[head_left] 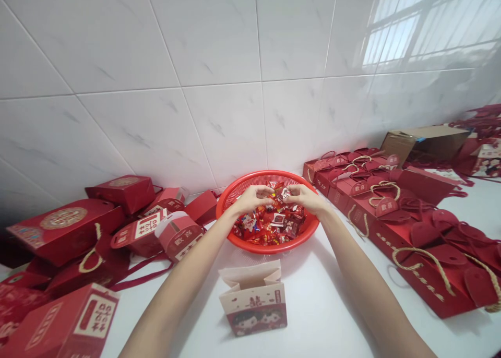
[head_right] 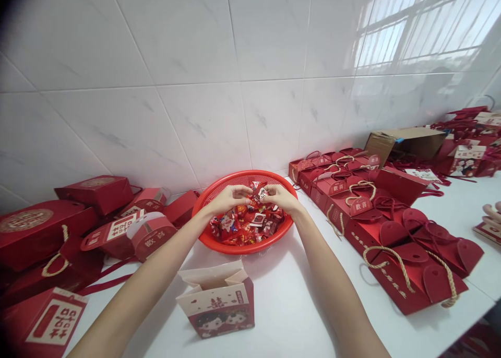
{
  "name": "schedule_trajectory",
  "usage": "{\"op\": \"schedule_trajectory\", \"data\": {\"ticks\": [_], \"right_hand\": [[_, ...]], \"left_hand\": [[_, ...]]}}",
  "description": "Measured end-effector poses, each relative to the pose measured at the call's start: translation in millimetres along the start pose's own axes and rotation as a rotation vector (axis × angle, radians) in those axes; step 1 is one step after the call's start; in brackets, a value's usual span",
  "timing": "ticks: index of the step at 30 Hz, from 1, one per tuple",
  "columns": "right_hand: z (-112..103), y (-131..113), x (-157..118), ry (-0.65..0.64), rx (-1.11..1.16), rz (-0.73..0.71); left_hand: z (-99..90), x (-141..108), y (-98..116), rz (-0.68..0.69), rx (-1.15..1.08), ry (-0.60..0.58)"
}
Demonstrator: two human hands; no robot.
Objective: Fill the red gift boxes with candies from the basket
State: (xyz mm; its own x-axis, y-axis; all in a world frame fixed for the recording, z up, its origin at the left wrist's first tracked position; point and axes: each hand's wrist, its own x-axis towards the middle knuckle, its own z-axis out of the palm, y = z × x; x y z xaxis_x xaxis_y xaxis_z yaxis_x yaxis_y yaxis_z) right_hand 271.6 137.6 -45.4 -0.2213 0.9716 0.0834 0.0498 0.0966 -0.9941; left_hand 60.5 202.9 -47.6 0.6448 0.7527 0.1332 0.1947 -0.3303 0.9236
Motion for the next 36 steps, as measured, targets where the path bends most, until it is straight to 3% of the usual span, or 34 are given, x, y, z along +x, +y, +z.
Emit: {"op": "schedule_trajectory", "data": {"ticks": [8, 14, 28, 36], "right_hand": [[2, -3, -2, 0.033, -0.051, -0.029], [4, -6, -4, 0.036, -0.054, -0.023], [1, -3, 1, 0.086, 0.038, 0.016], [-1, 2, 4, 0.100, 0.128, 0.041]], "left_hand": [[2.4, -2, 3, -0.083, 0.155, 0.045], [4.3, -2, 7, -0.052, 0.214, 0.051], [2.4, -5, 9, -0.063, -0.029, 0.086], [0.9, -4, 9, -0.012, 0.083, 0.044]]}}
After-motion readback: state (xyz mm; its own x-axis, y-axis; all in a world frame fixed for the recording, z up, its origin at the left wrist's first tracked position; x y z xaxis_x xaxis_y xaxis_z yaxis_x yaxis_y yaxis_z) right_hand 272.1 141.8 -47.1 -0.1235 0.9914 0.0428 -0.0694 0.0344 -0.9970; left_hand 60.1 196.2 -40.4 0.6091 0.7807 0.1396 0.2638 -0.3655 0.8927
